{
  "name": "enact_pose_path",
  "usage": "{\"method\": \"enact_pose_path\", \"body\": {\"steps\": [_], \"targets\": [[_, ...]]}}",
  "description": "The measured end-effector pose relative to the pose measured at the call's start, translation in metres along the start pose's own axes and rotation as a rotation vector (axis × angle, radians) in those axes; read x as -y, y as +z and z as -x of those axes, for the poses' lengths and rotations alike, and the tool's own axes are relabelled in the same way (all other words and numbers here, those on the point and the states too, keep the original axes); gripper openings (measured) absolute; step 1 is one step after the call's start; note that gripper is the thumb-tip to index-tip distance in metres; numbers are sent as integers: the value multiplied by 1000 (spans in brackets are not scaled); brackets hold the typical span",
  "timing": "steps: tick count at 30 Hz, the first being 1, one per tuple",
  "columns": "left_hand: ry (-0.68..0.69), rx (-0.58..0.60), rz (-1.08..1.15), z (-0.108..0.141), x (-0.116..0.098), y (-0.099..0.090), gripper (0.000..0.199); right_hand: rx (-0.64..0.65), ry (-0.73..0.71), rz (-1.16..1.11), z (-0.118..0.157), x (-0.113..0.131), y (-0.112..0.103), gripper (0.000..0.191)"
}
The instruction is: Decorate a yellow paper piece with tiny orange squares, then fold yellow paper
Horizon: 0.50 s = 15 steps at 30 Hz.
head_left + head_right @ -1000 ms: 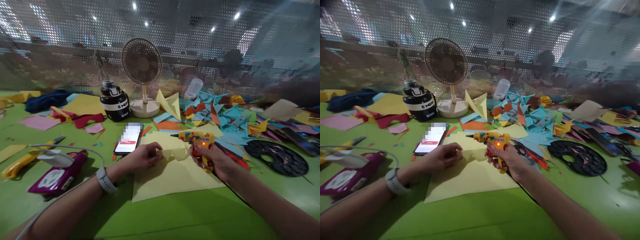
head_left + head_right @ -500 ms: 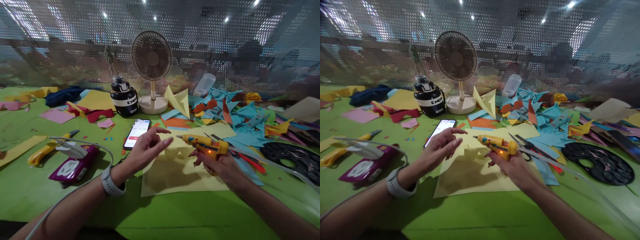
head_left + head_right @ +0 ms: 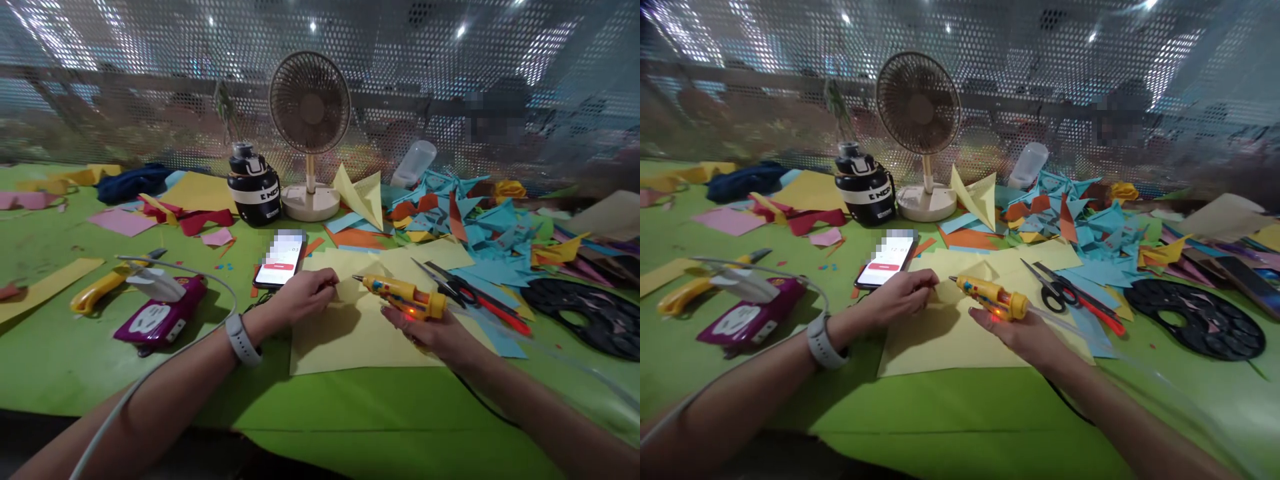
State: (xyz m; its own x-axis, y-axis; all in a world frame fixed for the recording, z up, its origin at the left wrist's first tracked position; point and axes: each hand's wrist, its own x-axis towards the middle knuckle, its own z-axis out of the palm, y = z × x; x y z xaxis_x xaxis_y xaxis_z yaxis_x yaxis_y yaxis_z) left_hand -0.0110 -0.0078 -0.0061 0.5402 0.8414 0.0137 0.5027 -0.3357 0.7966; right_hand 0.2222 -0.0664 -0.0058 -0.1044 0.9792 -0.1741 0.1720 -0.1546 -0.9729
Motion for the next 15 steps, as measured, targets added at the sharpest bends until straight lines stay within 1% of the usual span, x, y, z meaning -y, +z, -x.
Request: {"method": "enact_pose_path", "body": {"steps": [3,5,9,13,15], "targets": [[19,26,69,0,0,-2,14,-8,108,109,1,-2,1,24],[22,33,98,1,1,-2,13,19,158,177,2,0,2,29],[46,59,131,2,2,-1,14,32,172,282,3,4,6,38],[57,61,144,3,2,-1,14,-2,162,292,4,4,10,42],[58,61,149,3,2,-1,14,-1,183,310,5,4,11,42]]}}
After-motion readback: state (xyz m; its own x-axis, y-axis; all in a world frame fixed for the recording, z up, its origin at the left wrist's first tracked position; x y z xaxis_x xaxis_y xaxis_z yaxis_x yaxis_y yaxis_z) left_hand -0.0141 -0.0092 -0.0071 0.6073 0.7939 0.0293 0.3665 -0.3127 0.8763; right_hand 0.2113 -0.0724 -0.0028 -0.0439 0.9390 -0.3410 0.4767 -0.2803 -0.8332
